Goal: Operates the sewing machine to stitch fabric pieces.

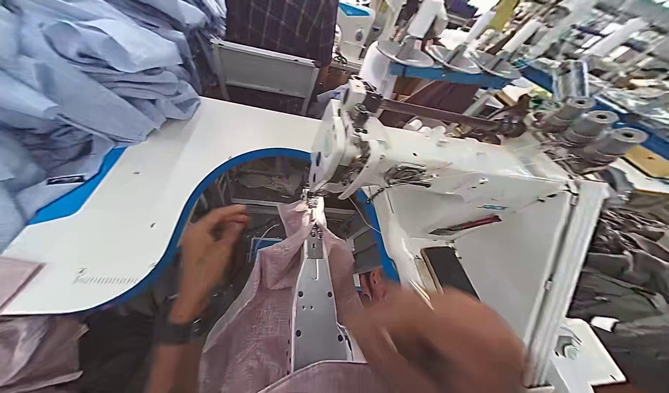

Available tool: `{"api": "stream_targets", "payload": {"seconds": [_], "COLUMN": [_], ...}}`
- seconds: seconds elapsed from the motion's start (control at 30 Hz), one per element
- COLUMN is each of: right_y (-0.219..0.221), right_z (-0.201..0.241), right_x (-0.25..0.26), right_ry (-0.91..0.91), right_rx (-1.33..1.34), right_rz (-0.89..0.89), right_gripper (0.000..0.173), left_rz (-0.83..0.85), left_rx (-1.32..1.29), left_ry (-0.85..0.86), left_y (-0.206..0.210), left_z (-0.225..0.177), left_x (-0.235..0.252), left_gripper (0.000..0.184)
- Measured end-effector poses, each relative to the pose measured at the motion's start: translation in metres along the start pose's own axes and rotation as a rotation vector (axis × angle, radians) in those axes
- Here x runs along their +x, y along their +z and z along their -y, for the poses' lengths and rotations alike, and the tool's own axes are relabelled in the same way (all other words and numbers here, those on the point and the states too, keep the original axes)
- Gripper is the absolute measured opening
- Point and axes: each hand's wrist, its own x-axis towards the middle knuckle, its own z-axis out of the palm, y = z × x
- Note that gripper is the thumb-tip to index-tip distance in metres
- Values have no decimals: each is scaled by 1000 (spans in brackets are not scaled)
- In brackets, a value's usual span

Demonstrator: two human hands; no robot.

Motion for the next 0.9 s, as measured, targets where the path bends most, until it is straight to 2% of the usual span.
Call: {"api": "stream_targets", "payload": {"seconds": [0.07,0.13,0.2,0.27,0.43,0.57,0.9], "right_y": [61,95,107,109,105,103,106], "right_z": [-71,-118,-141,-150,-158,-164,-168], "right_x": [23,31,32,26,27,33,34], "right_ry": [73,168,147,116,45,22,55], "right_rx": [-142,-286,-429,-486,-547,-554,-620], "right_rz": [-108,-169,-228,-259,-388,-542,-537], "right_gripper": [17,17,16,15,15,15,17], "left_rz": [145,262,229,191,159,48,59], "left_rx": [-410,-769,-966,-971,-903,-958,-1120], "left_ry": [-121,-322,-487,-554,-521,-565,-654], "left_y": [44,80,98,105,111,115,128], "left_z": [-16,-28,-32,-35,-43,-53,-68], "left_x": [9,18,29,35,47,49,39], "left_gripper": [24,19,8,7,11,13,13]}}
